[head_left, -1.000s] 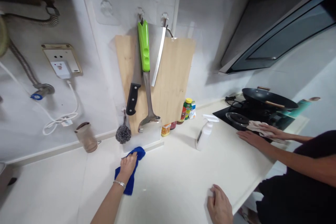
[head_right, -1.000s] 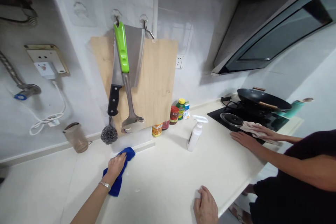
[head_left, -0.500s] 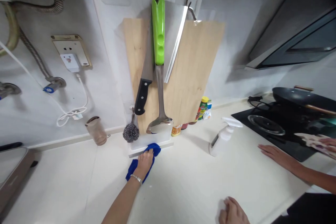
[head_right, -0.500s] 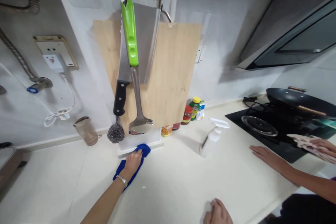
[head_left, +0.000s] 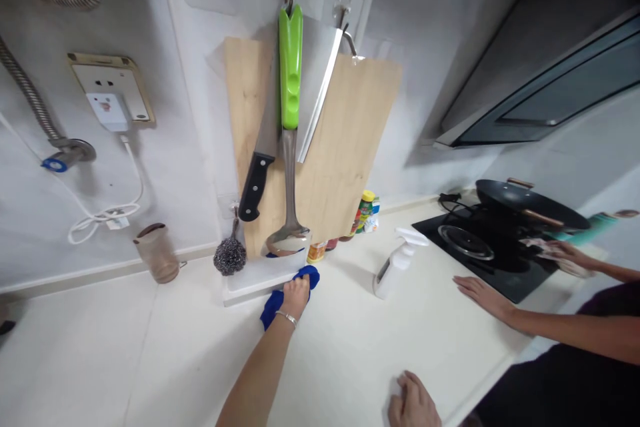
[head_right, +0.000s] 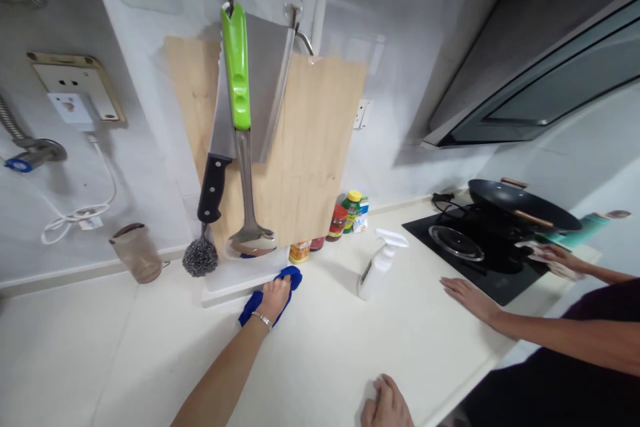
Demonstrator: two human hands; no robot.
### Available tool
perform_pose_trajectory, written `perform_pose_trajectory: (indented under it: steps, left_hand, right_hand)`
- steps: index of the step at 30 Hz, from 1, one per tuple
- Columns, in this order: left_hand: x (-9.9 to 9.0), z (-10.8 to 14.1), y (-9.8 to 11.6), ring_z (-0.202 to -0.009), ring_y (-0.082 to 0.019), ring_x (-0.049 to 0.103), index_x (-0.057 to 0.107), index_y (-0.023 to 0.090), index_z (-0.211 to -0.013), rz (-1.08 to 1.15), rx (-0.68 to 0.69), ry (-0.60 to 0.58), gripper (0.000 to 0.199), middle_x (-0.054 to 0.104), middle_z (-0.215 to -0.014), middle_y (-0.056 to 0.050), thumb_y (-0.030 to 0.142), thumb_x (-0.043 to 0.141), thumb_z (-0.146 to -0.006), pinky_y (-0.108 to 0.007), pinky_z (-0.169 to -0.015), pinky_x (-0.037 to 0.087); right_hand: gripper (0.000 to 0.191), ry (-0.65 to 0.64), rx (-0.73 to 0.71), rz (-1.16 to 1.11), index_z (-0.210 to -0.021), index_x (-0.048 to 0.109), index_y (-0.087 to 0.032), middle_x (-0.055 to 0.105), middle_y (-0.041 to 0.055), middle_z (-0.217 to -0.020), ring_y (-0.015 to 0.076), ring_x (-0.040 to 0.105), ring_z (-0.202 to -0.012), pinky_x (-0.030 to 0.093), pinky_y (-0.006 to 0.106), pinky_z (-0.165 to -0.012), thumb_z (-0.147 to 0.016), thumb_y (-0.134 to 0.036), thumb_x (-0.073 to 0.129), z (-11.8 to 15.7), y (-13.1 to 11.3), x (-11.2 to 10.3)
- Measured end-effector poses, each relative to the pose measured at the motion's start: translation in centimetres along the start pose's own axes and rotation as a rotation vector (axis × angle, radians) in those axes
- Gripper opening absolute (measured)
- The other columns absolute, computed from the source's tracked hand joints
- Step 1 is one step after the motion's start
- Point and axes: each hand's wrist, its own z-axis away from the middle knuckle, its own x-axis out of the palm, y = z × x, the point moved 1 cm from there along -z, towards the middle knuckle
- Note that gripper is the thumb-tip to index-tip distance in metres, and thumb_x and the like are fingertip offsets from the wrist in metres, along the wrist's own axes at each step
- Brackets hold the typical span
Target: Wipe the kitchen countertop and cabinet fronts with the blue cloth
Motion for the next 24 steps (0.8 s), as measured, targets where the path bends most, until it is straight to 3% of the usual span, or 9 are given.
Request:
perform_pose_trajectory:
  steps: [4,10,14,18,24]
  left_hand:
    - [-0.7,1.2,-0.8,-0.103,-0.027,0.067,0.054,0.019,-0.138,0.015,-0.019,0.033,0.043,0.07,-0.105,-0.016,0.024,0.032,-0.102,-0.04,-0.091,0.051]
    - [-2.9,5.4,-5.6,-0.099,-0.026,0.071,0.057,0.022,-0.136,0.012,-0.162,0.054,0.042,0.072,-0.11,-0.015,0.028,0.032,-0.103,-0.038,-0.085,0.055]
    - [-4.0,6.8,-7.6,-0.099,-0.027,0.071,0.058,0.023,-0.135,-0.01,-0.201,0.049,0.04,0.072,-0.114,-0.015,0.029,0.036,-0.103,-0.038,-0.084,0.056]
    - [-3.9,6.4,-6.8,-0.094,-0.025,0.071,0.059,0.024,-0.133,-0.021,-0.177,0.04,0.039,0.072,-0.109,-0.014,0.028,0.036,-0.102,-0.036,-0.082,0.056]
    - [-2.5,3.7,-3.2,-0.095,-0.027,0.071,0.055,0.02,-0.136,0.008,-0.14,0.03,0.045,0.072,-0.105,-0.017,0.028,0.027,-0.103,-0.04,-0.084,0.055]
  right_hand:
    - [0.028,0.03,-0.029,-0.028,-0.106,0.056,-0.019,0.062,0.0137,-0.127,0.0298,0.062,-0.108,0.049,0.043,-0.09,-0.085,-0.03,0.043,-0.2,0.3,0.1]
    - [0.028,0.067,-0.084,-0.035,-0.108,0.055,-0.017,0.062,0.0143,-0.125,0.0284,0.062,-0.108,0.05,0.041,-0.09,-0.087,-0.031,0.043,-0.3,0.2,0.1]
    - [0.029,0.101,-0.071,-0.003,-0.107,0.055,-0.017,0.063,0.0144,-0.123,0.0293,0.062,-0.104,0.049,0.042,-0.087,-0.086,-0.031,0.041,-0.2,0.0,0.3]
    - [0.028,0.105,-0.085,0.041,-0.107,0.055,-0.017,0.062,0.0143,-0.124,0.0295,0.062,-0.105,0.049,0.042,-0.087,-0.087,-0.031,0.041,0.0,0.2,0.9]
    - [0.03,0.056,-0.032,0.034,-0.11,0.055,-0.018,0.061,0.0137,-0.126,0.03,0.06,-0.108,0.048,0.044,-0.089,-0.086,-0.03,0.041,0.1,-0.2,0.1]
